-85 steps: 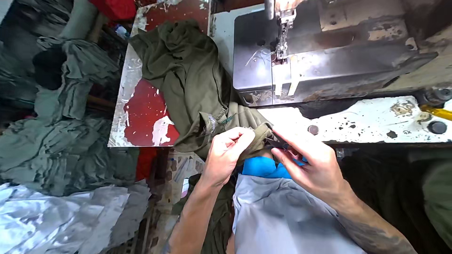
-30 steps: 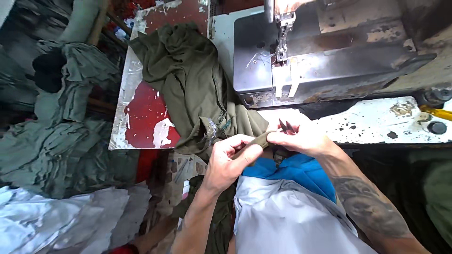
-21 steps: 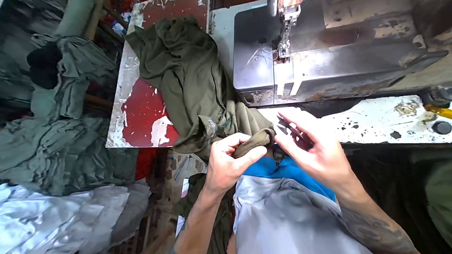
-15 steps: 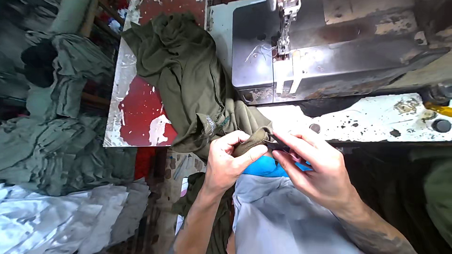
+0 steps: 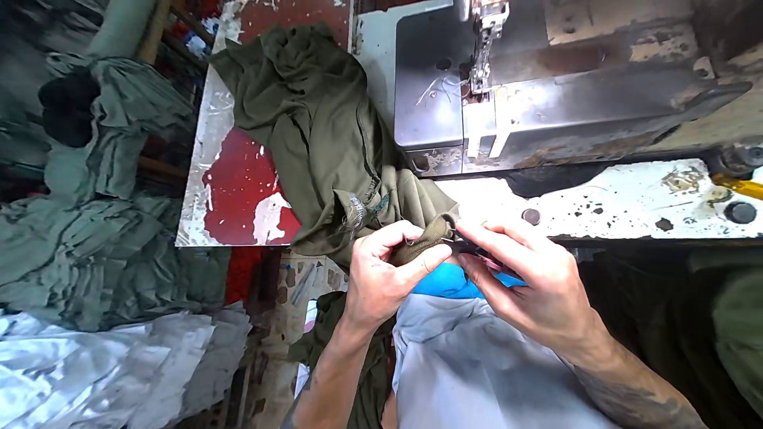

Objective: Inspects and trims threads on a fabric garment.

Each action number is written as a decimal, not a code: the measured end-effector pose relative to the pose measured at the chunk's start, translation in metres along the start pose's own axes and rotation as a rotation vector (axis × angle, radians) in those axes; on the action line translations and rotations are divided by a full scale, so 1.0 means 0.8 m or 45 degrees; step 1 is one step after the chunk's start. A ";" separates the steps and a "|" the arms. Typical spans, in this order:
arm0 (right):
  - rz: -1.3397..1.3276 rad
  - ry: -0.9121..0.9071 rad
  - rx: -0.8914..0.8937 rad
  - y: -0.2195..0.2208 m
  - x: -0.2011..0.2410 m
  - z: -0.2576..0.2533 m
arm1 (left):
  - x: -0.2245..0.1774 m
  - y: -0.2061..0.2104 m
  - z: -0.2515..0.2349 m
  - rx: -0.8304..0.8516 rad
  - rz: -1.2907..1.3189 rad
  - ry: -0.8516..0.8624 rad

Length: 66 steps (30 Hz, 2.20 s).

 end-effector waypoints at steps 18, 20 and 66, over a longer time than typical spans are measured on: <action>-0.414 0.030 0.221 0.017 -0.018 -0.027 | -0.009 0.001 0.001 0.076 -0.121 0.132; -0.312 -0.096 0.250 0.020 -0.014 -0.027 | -0.008 0.000 0.001 0.071 -0.131 0.129; -0.041 -0.095 0.043 -0.001 -0.006 -0.006 | -0.026 0.000 0.001 -0.023 -0.169 0.162</action>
Point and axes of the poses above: each hand's wrist, its own z-axis away from the middle knuckle, its own y-axis out of the palm, x = y × z, the point moved 7 cm from there along -z, towards the middle knuckle, and after that the axes turned 7 degrees about -x, right-handed, at the moved point
